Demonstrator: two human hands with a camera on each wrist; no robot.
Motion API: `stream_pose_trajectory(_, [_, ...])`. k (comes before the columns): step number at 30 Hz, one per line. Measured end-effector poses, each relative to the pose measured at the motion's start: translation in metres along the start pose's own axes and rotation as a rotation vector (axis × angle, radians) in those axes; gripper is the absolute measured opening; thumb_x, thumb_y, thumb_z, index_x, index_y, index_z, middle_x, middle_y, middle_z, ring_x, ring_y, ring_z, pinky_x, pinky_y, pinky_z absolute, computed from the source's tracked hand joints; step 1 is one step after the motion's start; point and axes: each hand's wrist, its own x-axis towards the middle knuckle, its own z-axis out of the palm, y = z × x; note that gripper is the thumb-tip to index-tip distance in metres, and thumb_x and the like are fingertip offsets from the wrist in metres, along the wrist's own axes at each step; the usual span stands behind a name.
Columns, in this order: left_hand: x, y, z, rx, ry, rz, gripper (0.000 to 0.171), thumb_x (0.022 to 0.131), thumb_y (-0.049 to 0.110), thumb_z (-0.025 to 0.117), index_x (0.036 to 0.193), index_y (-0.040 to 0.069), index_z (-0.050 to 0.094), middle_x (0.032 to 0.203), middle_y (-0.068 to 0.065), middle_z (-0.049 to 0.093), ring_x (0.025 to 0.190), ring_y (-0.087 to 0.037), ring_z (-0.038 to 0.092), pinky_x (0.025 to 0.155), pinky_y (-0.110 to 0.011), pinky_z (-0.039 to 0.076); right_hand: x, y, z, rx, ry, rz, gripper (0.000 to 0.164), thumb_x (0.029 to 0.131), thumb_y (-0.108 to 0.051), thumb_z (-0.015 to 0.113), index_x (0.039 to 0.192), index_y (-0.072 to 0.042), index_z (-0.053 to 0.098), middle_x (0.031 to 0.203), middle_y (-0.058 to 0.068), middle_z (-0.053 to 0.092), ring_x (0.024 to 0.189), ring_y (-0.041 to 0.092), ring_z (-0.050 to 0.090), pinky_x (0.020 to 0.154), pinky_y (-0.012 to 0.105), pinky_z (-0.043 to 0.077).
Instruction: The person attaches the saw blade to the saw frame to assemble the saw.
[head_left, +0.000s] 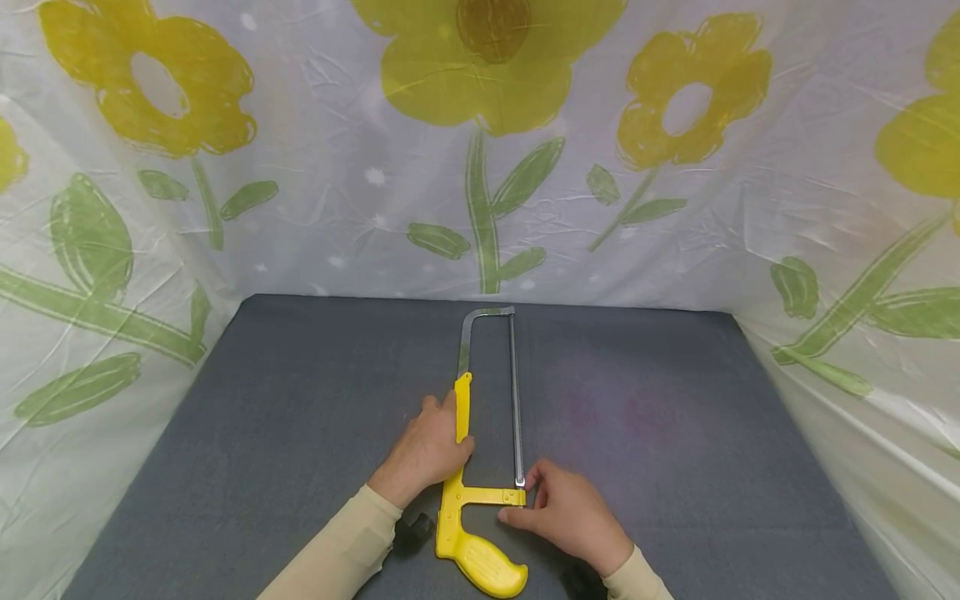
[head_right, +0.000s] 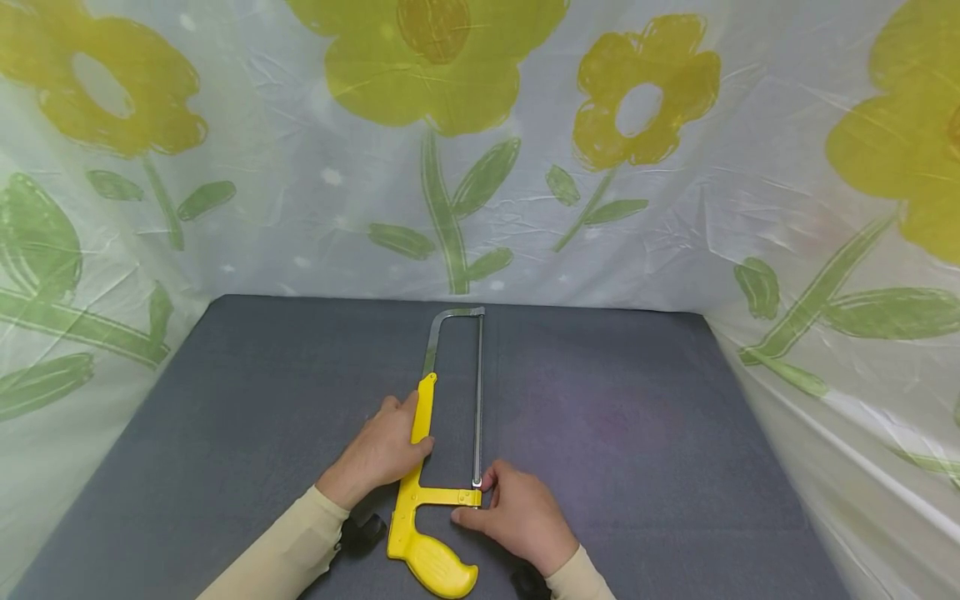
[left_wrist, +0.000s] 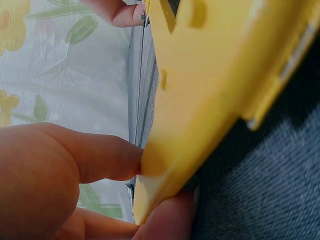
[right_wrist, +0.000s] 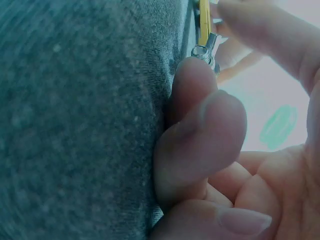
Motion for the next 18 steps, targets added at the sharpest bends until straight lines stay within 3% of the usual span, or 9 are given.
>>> stream_pose_trajectory(6, [0.0, -0.0001, -0.0006, -0.004, -0.004, 0.003, 0.085, 0.096, 0.023, 0.077, 0.165, -0.006, 0.036, 0.129, -0.028, 0.055, 0.074, -0.022, 0.059, 0.06, -0.033, 0.054, 0.0003, -0.0008, 0.0006, -0.018, 0.007, 0.026, 0.04, 0.079, -0.045, 0.093, 0.088, -0.017, 0.065, 0.068, -0.005, 0.054, 0.058, 0.013, 0.047, 0.052, 0.027, 0.033])
stream_pose_trajectory(18, [0.0007, -0.0008, -0.0002, -0.008, -0.013, 0.003, 0.085, 0.096, 0.023, 0.077, 0.165, -0.005, 0.036, 0.133, -0.028, 0.054, 0.076, -0.023, 0.06, 0.063, -0.034, 0.055, 0.0008, 0.0035, -0.0015, 0.016, -0.026, -0.044, 0.029, 0.084, -0.036, 0.088, 0.079, -0.019, 0.064, 0.063, -0.009, 0.05, 0.054, 0.009, 0.045, 0.05, 0.025, 0.032])
